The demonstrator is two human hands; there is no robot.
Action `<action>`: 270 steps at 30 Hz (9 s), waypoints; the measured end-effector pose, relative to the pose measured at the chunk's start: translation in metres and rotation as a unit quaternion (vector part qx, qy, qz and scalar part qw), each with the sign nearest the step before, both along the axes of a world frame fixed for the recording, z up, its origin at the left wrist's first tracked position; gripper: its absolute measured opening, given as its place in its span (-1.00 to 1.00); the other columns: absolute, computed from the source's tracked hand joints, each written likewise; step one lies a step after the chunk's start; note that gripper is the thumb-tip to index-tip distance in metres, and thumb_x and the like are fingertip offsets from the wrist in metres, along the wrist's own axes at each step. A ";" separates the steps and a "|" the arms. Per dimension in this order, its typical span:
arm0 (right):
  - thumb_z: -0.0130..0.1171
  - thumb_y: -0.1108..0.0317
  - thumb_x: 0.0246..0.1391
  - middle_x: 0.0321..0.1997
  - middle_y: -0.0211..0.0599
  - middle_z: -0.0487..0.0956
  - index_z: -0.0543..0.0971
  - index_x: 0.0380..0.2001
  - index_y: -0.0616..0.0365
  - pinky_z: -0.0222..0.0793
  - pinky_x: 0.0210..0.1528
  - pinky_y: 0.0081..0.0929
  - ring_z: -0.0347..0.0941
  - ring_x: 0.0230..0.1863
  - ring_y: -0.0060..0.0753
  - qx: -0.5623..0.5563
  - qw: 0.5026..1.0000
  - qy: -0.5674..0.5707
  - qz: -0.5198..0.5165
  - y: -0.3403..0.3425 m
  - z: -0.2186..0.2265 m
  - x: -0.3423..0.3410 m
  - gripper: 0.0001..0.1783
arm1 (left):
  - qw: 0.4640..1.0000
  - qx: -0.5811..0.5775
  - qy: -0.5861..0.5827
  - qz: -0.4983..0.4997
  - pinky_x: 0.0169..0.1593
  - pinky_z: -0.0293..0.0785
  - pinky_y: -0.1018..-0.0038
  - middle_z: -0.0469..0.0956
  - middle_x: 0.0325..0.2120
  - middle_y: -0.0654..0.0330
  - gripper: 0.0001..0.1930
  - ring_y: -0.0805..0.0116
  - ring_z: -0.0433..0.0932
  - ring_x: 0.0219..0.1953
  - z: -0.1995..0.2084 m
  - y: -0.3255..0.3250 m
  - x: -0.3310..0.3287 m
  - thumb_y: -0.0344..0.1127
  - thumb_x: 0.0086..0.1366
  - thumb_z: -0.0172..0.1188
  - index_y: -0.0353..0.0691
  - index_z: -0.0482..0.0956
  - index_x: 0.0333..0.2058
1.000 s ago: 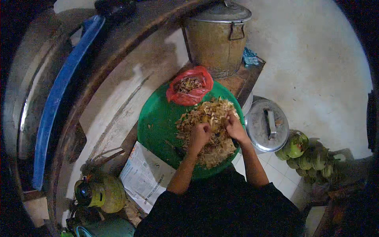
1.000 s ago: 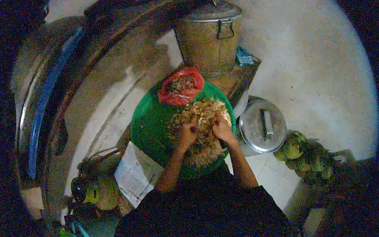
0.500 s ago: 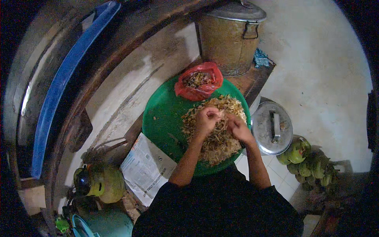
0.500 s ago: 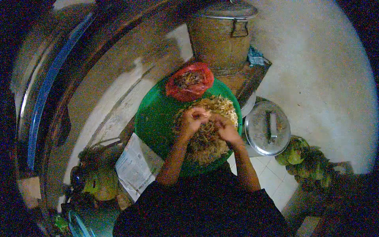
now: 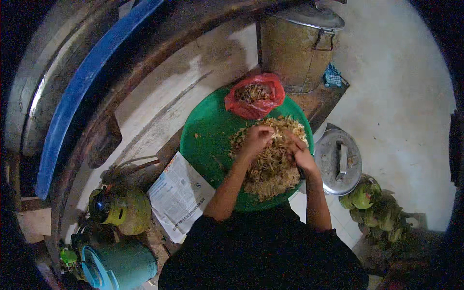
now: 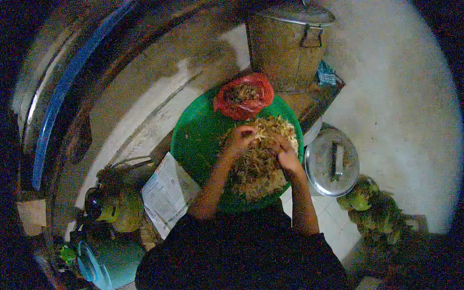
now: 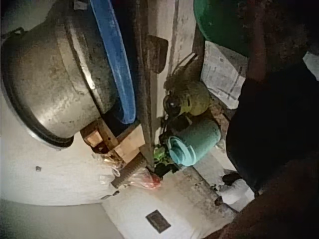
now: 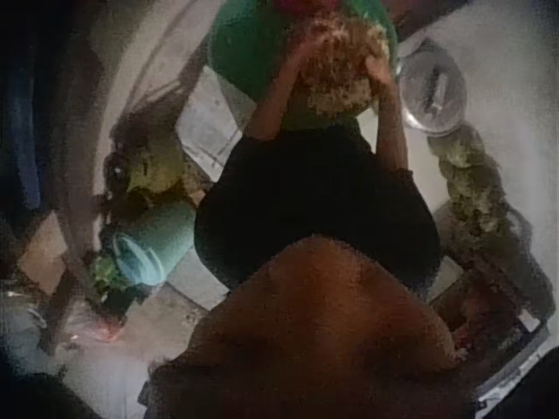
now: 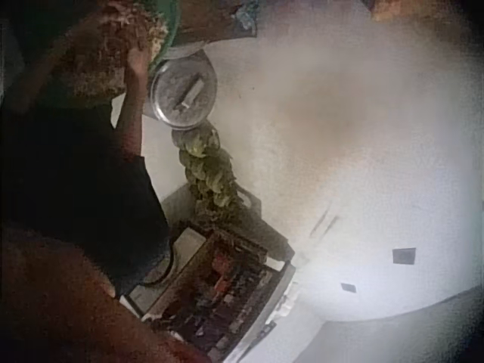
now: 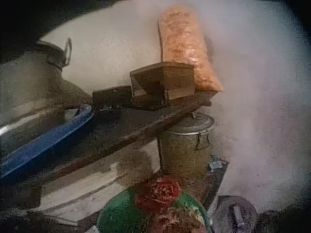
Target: Breaking apart and cleaning oyster mushrooms on a green plate.
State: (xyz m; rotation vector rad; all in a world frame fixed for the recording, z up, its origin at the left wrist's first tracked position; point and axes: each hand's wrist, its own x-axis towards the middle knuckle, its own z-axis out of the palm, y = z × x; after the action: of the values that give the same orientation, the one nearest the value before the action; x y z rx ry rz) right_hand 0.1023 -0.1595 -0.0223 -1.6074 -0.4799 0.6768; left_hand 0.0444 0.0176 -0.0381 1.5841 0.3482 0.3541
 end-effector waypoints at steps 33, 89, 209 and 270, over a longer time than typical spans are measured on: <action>-0.19 0.24 0.20 -0.64 -0.45 0.34 0.21 0.16 0.06 0.23 -0.56 -0.59 0.26 -0.63 -0.59 -0.002 0.917 -0.398 0.003 -0.022 -0.059 -0.047 -0.54 | 0.984 -0.038 0.151 -0.086 -0.27 0.47 0.45 0.54 -0.41 0.17 -0.65 0.40 0.52 -0.37 0.017 -0.005 -0.137 -0.21 0.13 0.20 -0.32 0.44 -0.19; -0.08 0.37 0.10 -0.22 -0.06 0.52 0.37 0.01 0.15 0.34 -0.20 -0.40 0.46 -0.25 -0.25 -0.059 0.976 -0.208 0.011 0.003 0.001 -0.056 -0.63 | 0.979 0.112 0.078 0.154 -0.25 0.41 0.40 0.50 -0.39 0.09 -0.74 0.32 0.49 -0.34 0.011 -0.046 -0.078 -0.40 0.14 0.10 -0.32 0.43 -0.17; -0.03 0.34 0.08 -0.30 -0.16 0.52 0.41 -0.09 0.11 0.35 -0.21 -0.35 0.46 -0.29 -0.28 -0.110 0.946 -0.287 0.099 0.008 -0.026 -0.062 -0.70 | 0.987 -0.034 0.000 0.156 -0.29 0.43 0.53 0.55 -0.45 0.15 -0.79 0.43 0.52 -0.39 -0.021 -0.027 -0.089 -0.55 0.01 0.19 -0.32 0.53 -0.31; -0.08 0.26 0.11 -0.10 -0.04 0.48 0.36 0.02 0.12 0.28 -0.03 -0.36 0.41 -0.09 -0.19 -0.109 0.980 -0.116 0.116 -0.008 -0.006 -0.048 -0.60 | 0.996 0.060 0.036 0.051 -0.42 0.37 0.51 0.53 -0.59 0.22 -0.82 0.51 0.45 -0.51 -0.010 -0.032 -0.085 -0.41 0.09 0.12 -0.35 0.54 -0.32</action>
State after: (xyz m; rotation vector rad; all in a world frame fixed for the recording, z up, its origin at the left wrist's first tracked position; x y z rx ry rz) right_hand 0.0547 -0.1676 -0.0283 -1.8661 -0.7962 0.7399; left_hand -0.0404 -0.0145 -0.0479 1.7043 0.4716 0.4024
